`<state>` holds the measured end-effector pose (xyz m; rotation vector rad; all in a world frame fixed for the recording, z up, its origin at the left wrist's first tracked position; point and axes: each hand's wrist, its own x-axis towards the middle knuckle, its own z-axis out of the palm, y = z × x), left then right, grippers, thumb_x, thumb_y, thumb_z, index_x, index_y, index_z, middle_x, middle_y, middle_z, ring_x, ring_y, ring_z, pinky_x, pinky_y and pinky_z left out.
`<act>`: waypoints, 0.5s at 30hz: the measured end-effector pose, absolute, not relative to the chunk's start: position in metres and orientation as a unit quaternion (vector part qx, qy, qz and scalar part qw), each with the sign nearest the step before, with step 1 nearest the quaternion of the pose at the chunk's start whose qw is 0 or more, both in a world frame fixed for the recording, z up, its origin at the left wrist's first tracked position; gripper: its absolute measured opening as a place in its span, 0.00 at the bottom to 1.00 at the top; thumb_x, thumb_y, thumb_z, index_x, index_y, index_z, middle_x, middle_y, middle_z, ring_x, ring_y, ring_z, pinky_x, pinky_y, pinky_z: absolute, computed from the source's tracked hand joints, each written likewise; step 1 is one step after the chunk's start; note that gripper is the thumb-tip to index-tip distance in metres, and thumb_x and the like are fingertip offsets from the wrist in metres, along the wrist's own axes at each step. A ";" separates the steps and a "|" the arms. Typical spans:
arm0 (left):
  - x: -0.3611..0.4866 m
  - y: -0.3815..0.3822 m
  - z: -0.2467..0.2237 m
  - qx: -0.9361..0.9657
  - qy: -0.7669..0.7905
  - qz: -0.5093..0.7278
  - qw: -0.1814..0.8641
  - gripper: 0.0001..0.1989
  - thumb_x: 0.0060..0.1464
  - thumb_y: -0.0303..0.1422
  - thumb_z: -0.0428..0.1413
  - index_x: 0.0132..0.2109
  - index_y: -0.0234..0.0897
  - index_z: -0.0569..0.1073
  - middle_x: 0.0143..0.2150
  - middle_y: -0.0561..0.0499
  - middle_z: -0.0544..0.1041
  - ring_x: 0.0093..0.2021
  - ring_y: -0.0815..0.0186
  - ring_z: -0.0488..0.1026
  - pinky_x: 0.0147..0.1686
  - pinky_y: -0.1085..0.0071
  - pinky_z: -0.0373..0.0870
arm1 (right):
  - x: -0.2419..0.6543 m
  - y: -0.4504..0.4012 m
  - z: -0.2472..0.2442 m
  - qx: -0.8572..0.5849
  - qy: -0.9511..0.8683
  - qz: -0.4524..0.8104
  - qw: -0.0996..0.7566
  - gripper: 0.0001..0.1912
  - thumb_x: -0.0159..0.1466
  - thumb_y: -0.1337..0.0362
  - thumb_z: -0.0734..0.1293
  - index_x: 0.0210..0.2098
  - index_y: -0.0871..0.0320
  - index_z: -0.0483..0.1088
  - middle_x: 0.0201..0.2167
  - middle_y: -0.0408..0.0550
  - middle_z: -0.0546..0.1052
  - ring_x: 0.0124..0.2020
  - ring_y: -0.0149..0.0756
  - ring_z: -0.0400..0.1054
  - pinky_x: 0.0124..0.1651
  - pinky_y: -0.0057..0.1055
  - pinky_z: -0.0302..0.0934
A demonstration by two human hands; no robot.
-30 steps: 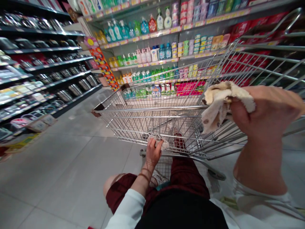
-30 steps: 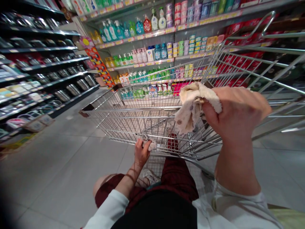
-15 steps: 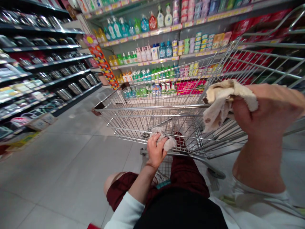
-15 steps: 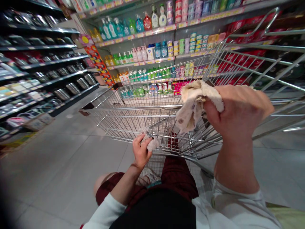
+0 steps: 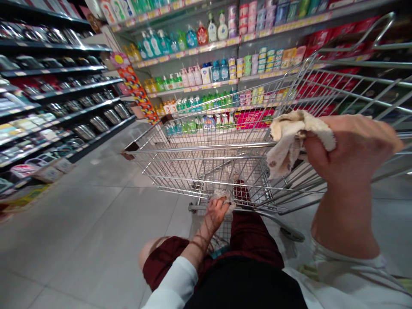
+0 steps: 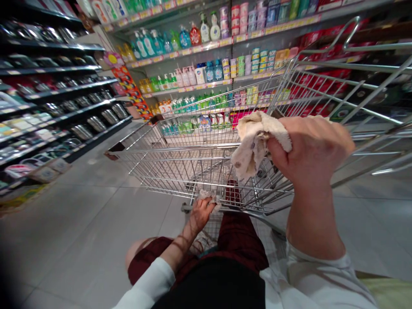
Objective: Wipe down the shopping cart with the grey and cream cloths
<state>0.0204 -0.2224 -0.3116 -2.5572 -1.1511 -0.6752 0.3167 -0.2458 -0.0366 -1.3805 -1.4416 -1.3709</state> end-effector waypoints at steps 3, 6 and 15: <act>0.025 -0.226 -0.290 -0.876 -0.410 -0.238 0.091 0.14 0.55 0.26 0.57 0.48 0.43 0.77 0.48 0.45 0.76 0.44 0.60 0.71 0.42 0.64 0.72 | 0.317 -0.245 -0.038 -0.531 -0.557 -0.535 0.349 0.28 0.68 0.45 0.52 0.35 0.57 0.74 0.25 0.45 0.69 0.28 0.31 0.56 0.34 0.30 0.41; 0.043 -0.234 -0.251 -0.876 -0.342 -0.325 0.099 0.14 0.57 0.27 0.54 0.49 0.43 0.76 0.49 0.44 0.75 0.48 0.61 0.71 0.45 0.65 0.71 | 0.318 -0.244 -0.038 -0.518 -0.557 -0.539 0.362 0.27 0.68 0.45 0.54 0.34 0.58 0.73 0.24 0.45 0.68 0.27 0.30 0.55 0.33 0.30 0.40; 0.089 -0.221 -0.241 -0.879 -0.224 -0.357 0.222 0.14 0.61 0.31 0.54 0.52 0.49 0.76 0.57 0.47 0.76 0.52 0.61 0.72 0.55 0.59 0.64 | 0.319 -0.246 -0.037 -0.511 -0.572 -0.531 0.361 0.23 0.67 0.48 0.55 0.35 0.57 0.73 0.25 0.44 0.68 0.28 0.31 0.55 0.34 0.31 0.41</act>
